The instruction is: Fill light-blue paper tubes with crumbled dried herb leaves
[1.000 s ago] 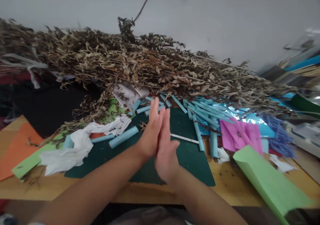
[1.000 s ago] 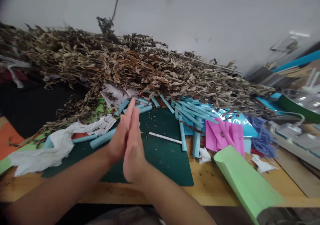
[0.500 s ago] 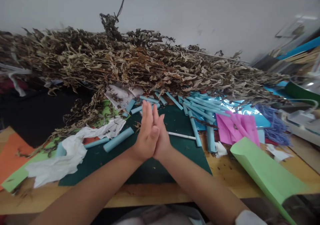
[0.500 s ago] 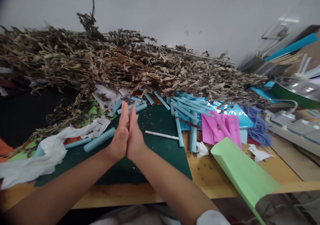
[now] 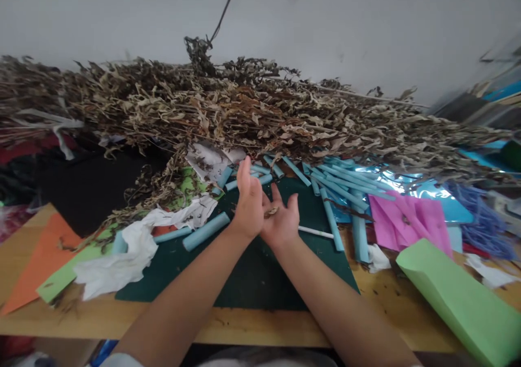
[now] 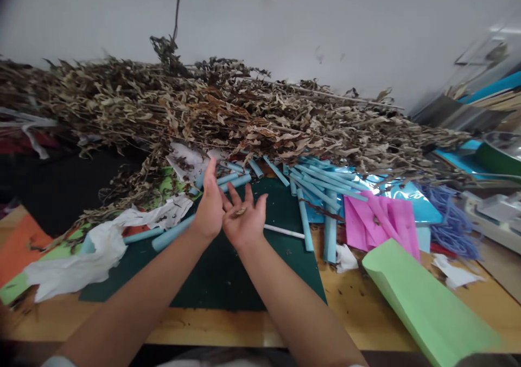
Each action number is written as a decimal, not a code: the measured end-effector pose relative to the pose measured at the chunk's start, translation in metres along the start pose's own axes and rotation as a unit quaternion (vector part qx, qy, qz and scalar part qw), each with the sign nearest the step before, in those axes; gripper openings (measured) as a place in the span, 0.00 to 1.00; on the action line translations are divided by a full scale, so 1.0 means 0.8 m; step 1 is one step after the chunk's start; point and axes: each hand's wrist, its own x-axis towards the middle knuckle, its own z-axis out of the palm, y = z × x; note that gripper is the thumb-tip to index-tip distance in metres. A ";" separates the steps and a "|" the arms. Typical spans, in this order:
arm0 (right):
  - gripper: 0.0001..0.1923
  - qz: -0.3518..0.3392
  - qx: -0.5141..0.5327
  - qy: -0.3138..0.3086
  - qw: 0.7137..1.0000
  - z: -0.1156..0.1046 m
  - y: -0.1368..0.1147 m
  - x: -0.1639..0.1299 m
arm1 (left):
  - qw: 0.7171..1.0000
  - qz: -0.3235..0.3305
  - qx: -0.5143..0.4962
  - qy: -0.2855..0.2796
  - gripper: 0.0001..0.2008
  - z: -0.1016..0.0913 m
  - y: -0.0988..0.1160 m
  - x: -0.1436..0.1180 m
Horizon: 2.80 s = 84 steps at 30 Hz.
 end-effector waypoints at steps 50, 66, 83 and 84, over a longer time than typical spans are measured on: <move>0.07 -0.200 -0.779 -0.112 0.583 -0.005 -0.016 0.008 | 0.976 -0.085 0.167 -0.113 0.18 -0.091 -0.037 -0.022; 0.08 -0.269 -0.815 -0.109 0.502 -0.030 -0.044 -0.002 | 0.747 0.005 0.627 -0.220 0.17 -0.132 -0.020 -0.010; 0.10 -0.411 -0.675 -0.217 0.574 -0.022 -0.057 -0.023 | 0.896 0.049 0.283 -0.339 0.17 -0.094 0.012 -0.033; 0.12 -0.414 -0.673 -0.229 0.569 -0.021 -0.057 -0.025 | 0.903 0.052 0.260 -0.339 0.16 -0.089 0.010 -0.035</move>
